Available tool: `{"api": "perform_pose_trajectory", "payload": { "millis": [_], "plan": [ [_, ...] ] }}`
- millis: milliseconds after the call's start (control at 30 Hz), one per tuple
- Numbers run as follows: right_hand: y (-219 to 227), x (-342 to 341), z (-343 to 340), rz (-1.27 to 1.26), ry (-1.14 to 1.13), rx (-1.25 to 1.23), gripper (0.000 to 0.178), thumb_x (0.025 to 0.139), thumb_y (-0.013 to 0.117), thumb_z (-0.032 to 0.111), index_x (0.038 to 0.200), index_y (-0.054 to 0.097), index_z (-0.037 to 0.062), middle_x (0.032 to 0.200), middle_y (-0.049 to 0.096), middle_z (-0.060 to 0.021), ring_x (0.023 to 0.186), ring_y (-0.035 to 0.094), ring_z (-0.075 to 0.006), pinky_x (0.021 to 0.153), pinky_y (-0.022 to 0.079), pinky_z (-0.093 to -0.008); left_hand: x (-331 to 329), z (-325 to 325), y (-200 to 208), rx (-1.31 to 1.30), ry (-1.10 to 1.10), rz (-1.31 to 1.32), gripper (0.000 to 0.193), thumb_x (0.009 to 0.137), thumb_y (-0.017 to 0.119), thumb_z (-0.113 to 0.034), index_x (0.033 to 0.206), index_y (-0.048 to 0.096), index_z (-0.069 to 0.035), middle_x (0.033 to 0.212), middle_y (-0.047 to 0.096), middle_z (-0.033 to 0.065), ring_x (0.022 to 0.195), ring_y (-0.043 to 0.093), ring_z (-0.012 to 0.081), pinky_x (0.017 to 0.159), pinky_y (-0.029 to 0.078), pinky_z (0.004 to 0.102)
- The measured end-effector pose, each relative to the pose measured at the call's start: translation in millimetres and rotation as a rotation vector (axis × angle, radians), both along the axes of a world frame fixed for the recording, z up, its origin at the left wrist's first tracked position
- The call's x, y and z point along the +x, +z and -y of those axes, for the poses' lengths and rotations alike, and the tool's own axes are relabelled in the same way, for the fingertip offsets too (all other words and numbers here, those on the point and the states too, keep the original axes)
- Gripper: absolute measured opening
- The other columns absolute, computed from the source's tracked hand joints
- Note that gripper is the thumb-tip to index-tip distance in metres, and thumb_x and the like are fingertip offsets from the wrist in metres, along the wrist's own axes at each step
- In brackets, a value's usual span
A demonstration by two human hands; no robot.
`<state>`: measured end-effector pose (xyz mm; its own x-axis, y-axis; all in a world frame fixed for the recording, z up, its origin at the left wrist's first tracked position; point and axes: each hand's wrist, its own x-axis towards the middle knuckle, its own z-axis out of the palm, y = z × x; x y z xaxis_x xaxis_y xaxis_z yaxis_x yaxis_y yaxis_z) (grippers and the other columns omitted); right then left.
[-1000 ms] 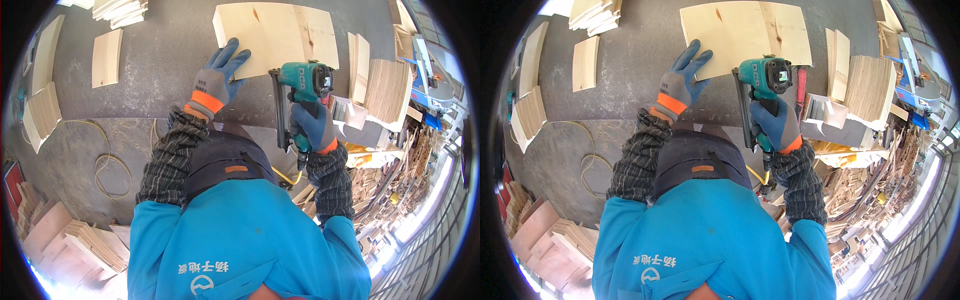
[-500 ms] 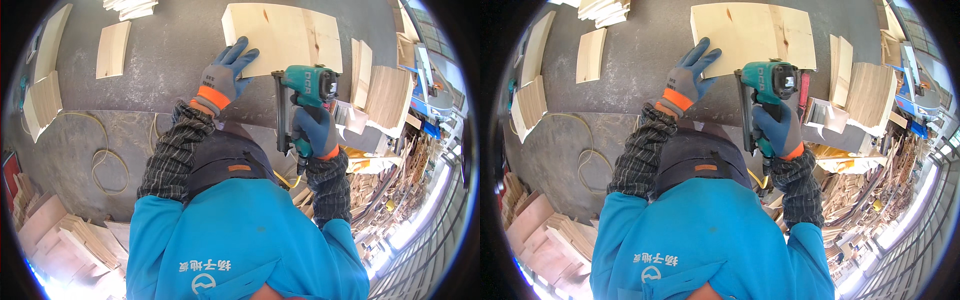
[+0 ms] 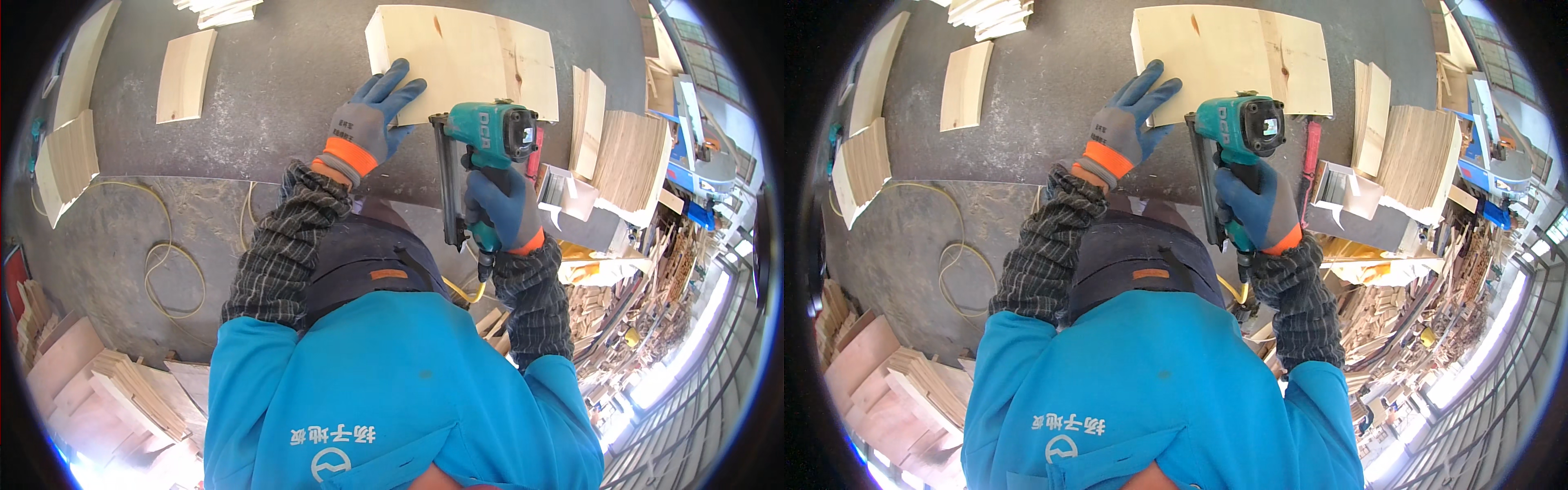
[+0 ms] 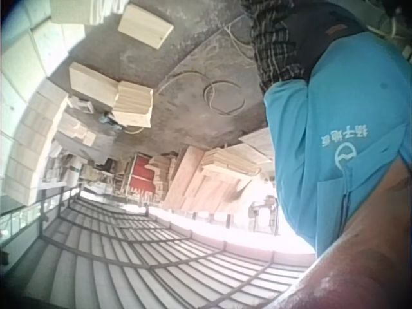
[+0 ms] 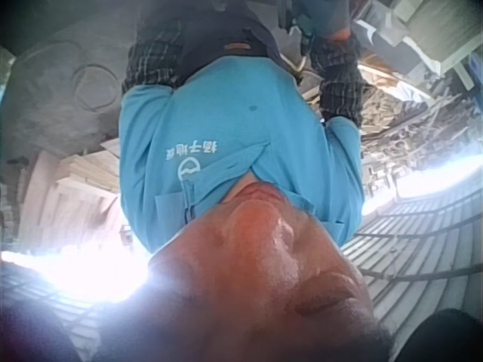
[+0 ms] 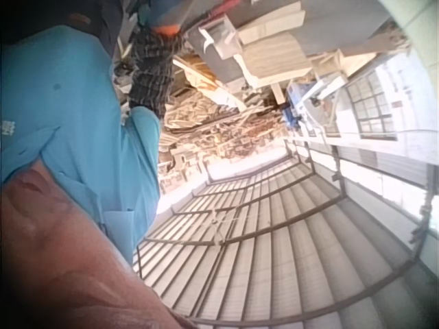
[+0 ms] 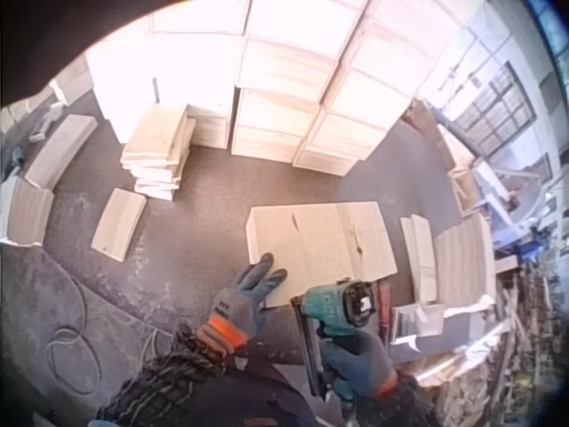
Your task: The recorder uses a pneumatic nail gun to assemble wooden boards into rectangular boxes/frames.
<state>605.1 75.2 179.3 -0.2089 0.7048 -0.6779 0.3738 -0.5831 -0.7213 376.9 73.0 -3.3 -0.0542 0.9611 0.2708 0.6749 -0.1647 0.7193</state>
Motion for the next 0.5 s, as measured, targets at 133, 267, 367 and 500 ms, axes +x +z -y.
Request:
{"api": "perform_pose_trajectory", "payload": {
  "millis": [133, 267, 367, 500],
  "plan": [
    [7, 0, 3, -0.011, 0.025, 0.007, 0.039, 0.101, 0.072, 0.022, 0.132, 0.067, -0.0006, 0.083, 0.064, -0.0021, 0.065, 0.059, -0.0098, 0.059, 0.049, -0.0276, -1, 0, -1, -0.004, -0.007, -0.029, 0.073, 0.087, 0.086, -0.019, 0.155, 0.061, -0.031, 0.174, 0.043, 0.0031, 0.148, 0.055, 0.0378, 0.116, 0.057, 0.0486],
    [6, -5, 7, -0.062, -0.017, 0.010, 0.038, 0.101, 0.073, 0.022, 0.131, 0.068, 0.0000, 0.082, 0.065, -0.0015, 0.064, 0.059, -0.0094, 0.058, 0.049, -0.0271, 0, 0, 4, -0.025, 0.005, -0.012, 0.075, 0.084, 0.089, -0.014, 0.152, 0.064, -0.029, 0.171, 0.048, 0.0078, 0.148, 0.056, 0.0369, 0.119, 0.055, 0.0464],
    [1, -7, 7, -0.061, -0.012, -0.016, 0.036, 0.100, 0.073, 0.022, 0.129, 0.069, 0.0002, 0.082, 0.065, -0.0013, 0.065, 0.060, -0.0090, 0.058, 0.049, -0.0271, 0, 0, 1, -0.026, -0.005, -0.012, 0.075, 0.085, 0.088, -0.016, 0.154, 0.062, -0.030, 0.173, 0.045, 0.0053, 0.149, 0.054, 0.0377, 0.118, 0.056, 0.0473],
    [-11, -5, 7, -0.044, 0.000, -0.019, 0.035, 0.099, 0.075, 0.023, 0.125, 0.070, 0.0005, 0.082, 0.065, -0.0011, 0.066, 0.059, -0.0087, 0.058, 0.048, -0.0276, 3, -1, 3, -0.027, -0.004, -0.026, 0.075, 0.082, 0.089, -0.013, 0.152, 0.065, -0.029, 0.172, 0.047, 0.0074, 0.147, 0.057, 0.0376, 0.118, 0.056, 0.0464]
  ]
}}
